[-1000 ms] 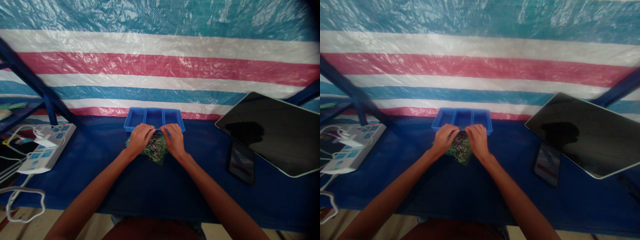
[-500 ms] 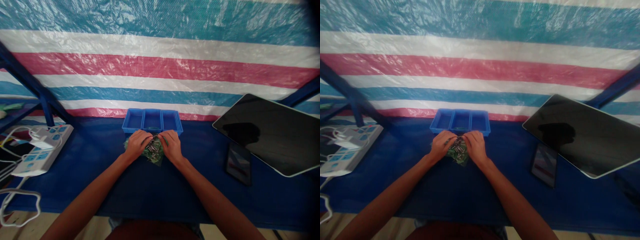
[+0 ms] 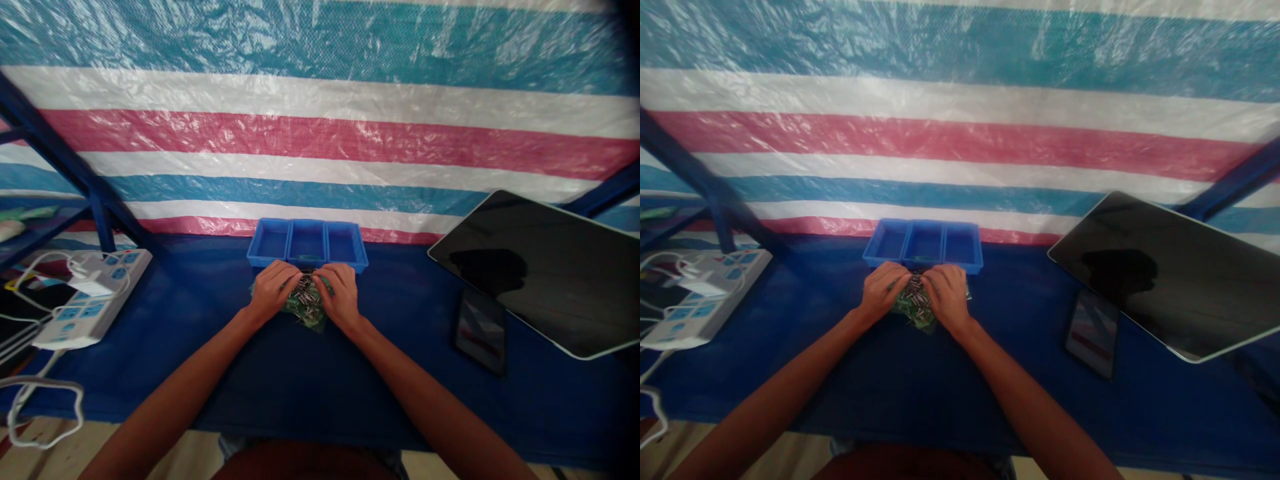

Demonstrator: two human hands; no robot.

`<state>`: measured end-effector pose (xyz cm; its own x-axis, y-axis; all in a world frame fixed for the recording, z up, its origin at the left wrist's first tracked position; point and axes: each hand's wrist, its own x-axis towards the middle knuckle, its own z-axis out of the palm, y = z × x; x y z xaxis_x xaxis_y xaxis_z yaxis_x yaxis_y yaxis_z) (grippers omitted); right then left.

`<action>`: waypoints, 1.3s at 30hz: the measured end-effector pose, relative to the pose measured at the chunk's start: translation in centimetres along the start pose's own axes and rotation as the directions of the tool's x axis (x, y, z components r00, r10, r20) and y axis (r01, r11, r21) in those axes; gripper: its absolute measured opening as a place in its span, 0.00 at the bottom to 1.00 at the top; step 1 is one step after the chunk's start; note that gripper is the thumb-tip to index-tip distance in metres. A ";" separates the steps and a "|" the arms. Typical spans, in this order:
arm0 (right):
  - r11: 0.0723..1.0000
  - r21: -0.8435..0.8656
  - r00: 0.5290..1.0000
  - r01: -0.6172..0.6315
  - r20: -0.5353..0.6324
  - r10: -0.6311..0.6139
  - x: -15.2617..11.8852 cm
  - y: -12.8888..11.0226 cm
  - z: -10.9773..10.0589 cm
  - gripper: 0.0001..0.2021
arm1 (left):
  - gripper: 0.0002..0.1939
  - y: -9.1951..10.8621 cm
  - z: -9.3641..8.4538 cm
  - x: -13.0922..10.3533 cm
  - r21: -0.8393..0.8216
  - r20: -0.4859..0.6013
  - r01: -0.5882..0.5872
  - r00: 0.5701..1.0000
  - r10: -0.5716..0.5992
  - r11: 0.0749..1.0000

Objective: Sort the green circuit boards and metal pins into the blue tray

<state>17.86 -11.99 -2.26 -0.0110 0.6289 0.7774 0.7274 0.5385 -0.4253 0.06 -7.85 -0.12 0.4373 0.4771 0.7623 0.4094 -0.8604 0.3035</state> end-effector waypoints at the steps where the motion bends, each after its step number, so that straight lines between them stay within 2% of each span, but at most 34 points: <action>1: 1.000 -0.009 1.000 -0.001 -0.003 0.001 0.0 0.0 0.0 0.05 | 0.06 0.0 0.0 0.0 0.000 -0.001 0.001 1.000 -0.001 1.000; 10: 0.997 -0.075 0.999 -0.013 -0.044 0.010 0.0 0.1 0.0 0.06 | 0.08 0.1 0.3 -0.2 -0.001 -0.051 -0.025 0.998 0.025 1.000; 17: 0.998 -0.067 0.999 -0.017 -0.044 0.014 -0.1 0.2 0.2 0.08 | 0.09 -0.1 0.5 -0.7 -0.008 -0.055 -0.035 0.998 0.035 0.999; 28: 0.997 -0.072 0.999 0.001 -0.049 -0.005 -0.1 0.1 0.2 0.07 | 0.09 0.5 0.3 -0.2 -0.003 -0.077 -0.032 0.996 0.032 0.999; 34: 0.998 -0.064 0.997 0.025 -0.068 -0.030 -0.1 0.1 0.3 0.06 | 0.09 0.2 0.4 -0.5 0.013 -0.060 0.023 0.998 -0.022 1.000; 39: 0.998 -0.051 0.996 0.036 -0.080 -0.040 0.0 -0.1 0.3 0.06 | 0.08 0.1 0.5 -0.6 0.005 -0.087 0.057 0.995 -0.057 0.998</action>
<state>17.61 -11.84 -2.37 0.0146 0.5601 0.8283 0.7609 0.5313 -0.3726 0.24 -8.13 -0.86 0.3421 0.5075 0.7908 0.4375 -0.8308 0.3440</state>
